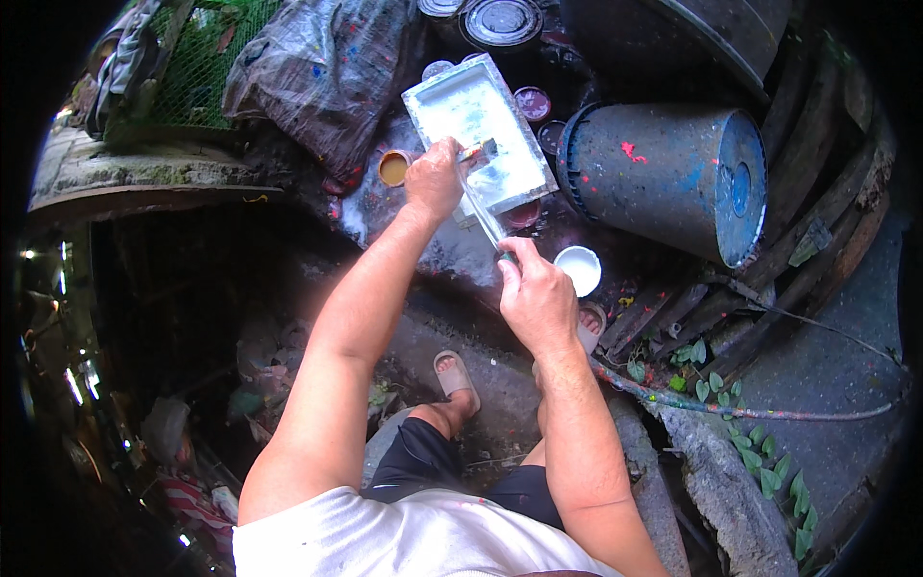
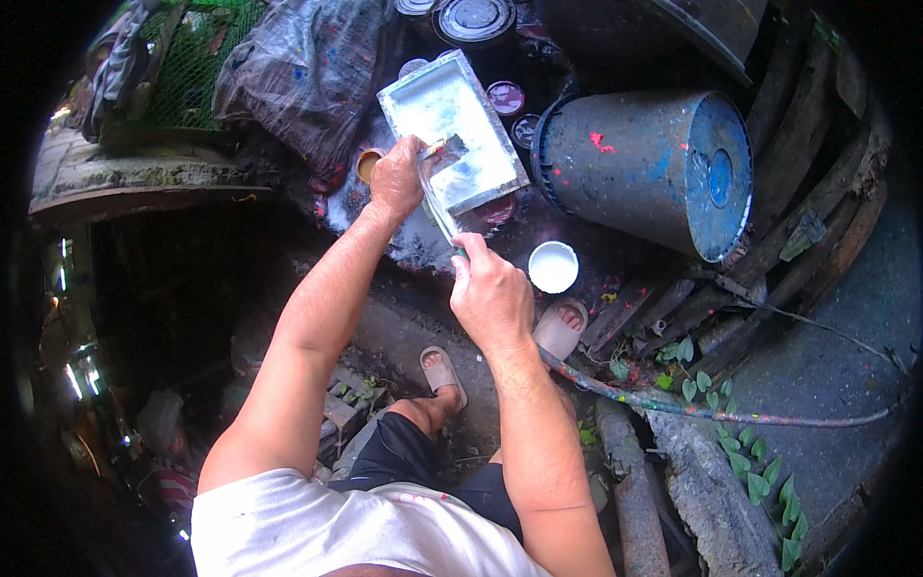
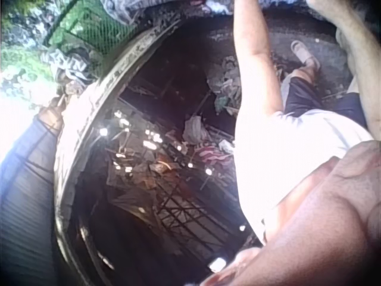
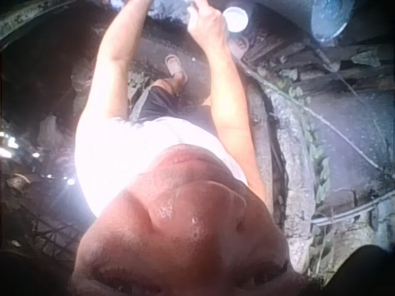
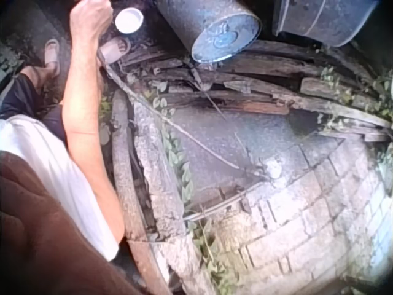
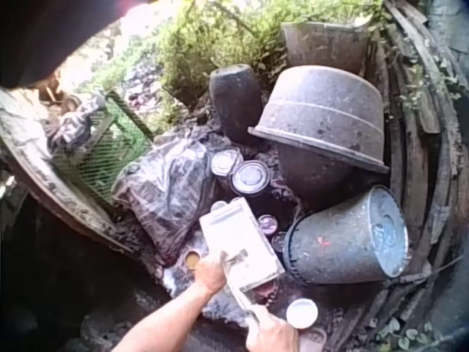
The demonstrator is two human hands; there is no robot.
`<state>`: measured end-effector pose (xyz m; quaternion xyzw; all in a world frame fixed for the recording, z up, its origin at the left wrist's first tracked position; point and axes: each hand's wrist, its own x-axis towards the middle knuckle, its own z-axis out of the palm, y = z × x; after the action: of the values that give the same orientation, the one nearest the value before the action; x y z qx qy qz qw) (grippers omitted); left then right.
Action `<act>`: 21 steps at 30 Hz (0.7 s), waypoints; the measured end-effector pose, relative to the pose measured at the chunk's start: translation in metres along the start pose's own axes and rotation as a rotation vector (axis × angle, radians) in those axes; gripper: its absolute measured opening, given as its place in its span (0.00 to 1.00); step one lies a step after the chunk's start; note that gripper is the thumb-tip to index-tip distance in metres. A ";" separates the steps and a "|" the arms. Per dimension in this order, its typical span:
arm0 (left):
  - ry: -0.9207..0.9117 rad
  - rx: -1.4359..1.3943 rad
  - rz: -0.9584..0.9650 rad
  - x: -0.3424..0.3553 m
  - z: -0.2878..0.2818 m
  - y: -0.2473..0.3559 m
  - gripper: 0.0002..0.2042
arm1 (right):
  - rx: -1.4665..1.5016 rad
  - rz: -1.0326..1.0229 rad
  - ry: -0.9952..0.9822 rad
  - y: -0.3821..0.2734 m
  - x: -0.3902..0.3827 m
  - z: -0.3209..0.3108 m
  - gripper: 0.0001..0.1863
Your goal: The person applies a white paste to a rectangular screen frame using a small spatula, spreads it evenly, then rinses the screen with water from a hose. The person handles the screen frame, paste container, spatula, and hose throughout the process.
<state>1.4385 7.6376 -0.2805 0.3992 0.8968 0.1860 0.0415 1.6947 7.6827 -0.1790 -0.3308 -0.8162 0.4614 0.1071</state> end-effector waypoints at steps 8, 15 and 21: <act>0.024 -0.774 -0.568 0.025 0.036 -0.076 0.25 | 0.115 0.012 0.013 0.001 -0.001 -0.004 0.10; 0.310 -1.309 -0.745 0.045 0.032 -0.094 0.15 | 0.137 0.021 -0.083 -0.006 -0.005 -0.008 0.07; 0.574 -1.020 -0.700 0.062 0.041 -0.098 0.27 | 0.119 0.057 -0.139 -0.005 -0.006 -0.008 0.05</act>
<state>1.3371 7.6353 -0.3498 -0.0490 0.7486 0.6598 0.0429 1.7005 7.6825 -0.1703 -0.3141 -0.7829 0.5341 0.0563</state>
